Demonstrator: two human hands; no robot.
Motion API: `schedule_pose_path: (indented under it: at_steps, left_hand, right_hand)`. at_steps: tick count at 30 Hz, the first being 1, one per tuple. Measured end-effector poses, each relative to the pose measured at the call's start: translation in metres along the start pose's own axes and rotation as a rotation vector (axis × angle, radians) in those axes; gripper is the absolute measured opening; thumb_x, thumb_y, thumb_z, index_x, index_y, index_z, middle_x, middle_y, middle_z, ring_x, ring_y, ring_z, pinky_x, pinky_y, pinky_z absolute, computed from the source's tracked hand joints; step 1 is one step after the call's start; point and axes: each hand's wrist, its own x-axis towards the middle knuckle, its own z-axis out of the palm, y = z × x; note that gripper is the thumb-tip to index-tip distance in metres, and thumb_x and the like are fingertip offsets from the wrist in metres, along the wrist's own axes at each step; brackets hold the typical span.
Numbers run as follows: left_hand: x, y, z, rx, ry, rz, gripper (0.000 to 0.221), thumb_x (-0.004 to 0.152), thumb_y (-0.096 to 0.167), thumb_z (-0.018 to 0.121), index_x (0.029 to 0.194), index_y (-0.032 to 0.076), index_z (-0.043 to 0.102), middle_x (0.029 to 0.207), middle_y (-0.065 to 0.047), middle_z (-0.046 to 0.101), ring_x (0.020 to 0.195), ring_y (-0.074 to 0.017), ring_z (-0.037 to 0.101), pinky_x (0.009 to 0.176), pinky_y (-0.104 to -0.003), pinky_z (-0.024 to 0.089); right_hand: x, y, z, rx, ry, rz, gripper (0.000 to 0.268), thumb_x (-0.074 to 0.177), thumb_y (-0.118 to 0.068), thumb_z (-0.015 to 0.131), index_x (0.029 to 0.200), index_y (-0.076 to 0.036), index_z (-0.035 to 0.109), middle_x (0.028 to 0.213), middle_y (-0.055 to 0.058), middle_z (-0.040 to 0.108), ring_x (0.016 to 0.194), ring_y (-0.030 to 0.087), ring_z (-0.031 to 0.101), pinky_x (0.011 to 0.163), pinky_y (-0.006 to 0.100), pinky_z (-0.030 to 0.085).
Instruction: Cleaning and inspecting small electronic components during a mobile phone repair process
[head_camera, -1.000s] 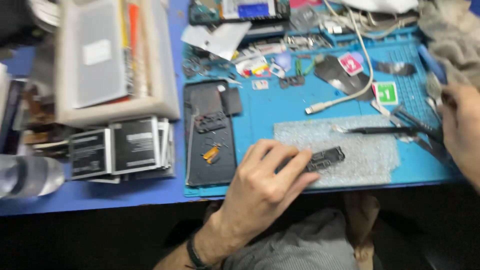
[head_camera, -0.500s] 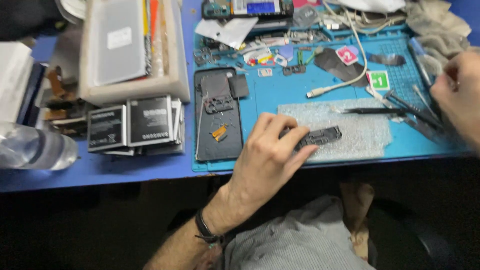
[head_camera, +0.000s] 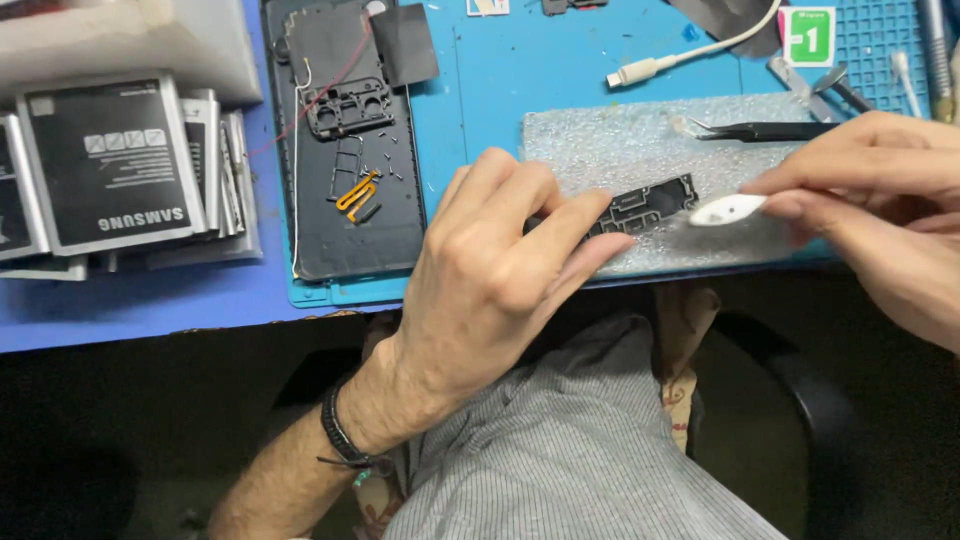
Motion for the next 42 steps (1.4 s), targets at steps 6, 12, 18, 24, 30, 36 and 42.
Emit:
schedule_pose_path:
  at_steps: [6,12,18,24,30,36,42]
  left_hand:
    - [0.0,-0.003,0.001,-0.004,0.022,-0.001,0.024,0.108,0.021,0.079,0.104,0.0,0.068,0.086,-0.009,0.049,0.08,-0.0308,0.044,0.071,-0.044,0.037]
    - [0.001,-0.003,0.0,0.006,-0.029,-0.022,0.029,0.106,0.014,0.091,0.104,-0.001,0.066,0.088,-0.01,0.046,0.082,-0.0309,0.044,0.072,-0.044,0.038]
    - [0.004,0.0,0.001,-0.027,-0.039,-0.038,0.022,0.112,0.012,0.077,0.105,-0.003,0.062,0.093,-0.011,0.047,0.087,-0.0319,0.047,0.08,-0.046,0.042]
    - [0.007,0.0,0.0,-0.057,-0.041,-0.047,0.017,0.115,0.01,0.069,0.108,-0.005,0.064,0.091,-0.011,0.046,0.086,-0.0318,0.048,0.079,-0.046,0.041]
    - [0.006,0.001,-0.003,-0.071,-0.068,-0.053,0.017,0.115,0.012,0.067,0.113,-0.005,0.066,0.094,-0.01,0.048,0.086,-0.0323,0.047,0.082,-0.047,0.042]
    - [0.007,0.002,-0.003,-0.056,-0.052,-0.055,0.016,0.114,0.014,0.067,0.112,-0.002,0.067,0.092,-0.009,0.049,0.087,-0.0314,0.049,0.082,-0.046,0.042]
    - [0.008,0.005,-0.003,-0.01,-0.034,-0.062,0.02,0.11,0.021,0.07,0.109,0.002,0.07,0.094,-0.008,0.057,0.089,-0.0307,0.053,0.082,-0.045,0.038]
  right_hand:
    - [0.011,0.019,0.01,-0.062,-0.006,-0.035,0.014,0.12,0.008,0.067,0.127,0.003,0.078,0.131,0.019,0.059,0.08,0.024,0.058,0.081,0.033,0.046]
    - [0.019,-0.011,0.005,-0.12,-0.109,-0.058,0.011,0.111,-0.001,0.073,0.116,-0.005,0.083,0.117,0.009,0.069,0.098,0.02,0.064,0.088,0.029,0.044]
    - [0.043,0.02,-0.005,-0.25,-0.249,-0.173,0.025,0.12,0.0,0.057,0.11,0.001,0.08,0.062,0.012,0.062,0.044,0.023,0.055,0.056,0.034,0.043]
    - [0.039,0.005,0.002,-0.132,-0.215,-0.008,0.038,0.107,0.019,0.045,0.114,0.0,0.077,0.081,0.014,0.062,0.025,0.021,0.052,0.039,0.03,0.044]
    - [0.045,0.006,0.005,-0.174,-0.236,-0.012,0.033,0.109,0.014,0.05,0.11,0.0,0.079,0.078,0.013,0.064,0.025,0.023,0.052,0.038,0.031,0.041]
    - [0.025,-0.016,0.007,-0.028,-0.194,-0.109,0.035,0.103,0.015,0.058,0.113,-0.007,0.083,0.115,0.012,0.068,0.034,0.015,0.057,0.052,0.024,0.047]
    - [0.017,0.014,0.007,-0.032,-0.078,0.092,0.018,0.108,0.003,0.07,0.117,-0.007,0.083,0.116,0.008,0.064,0.042,0.019,0.054,0.052,0.026,0.04]
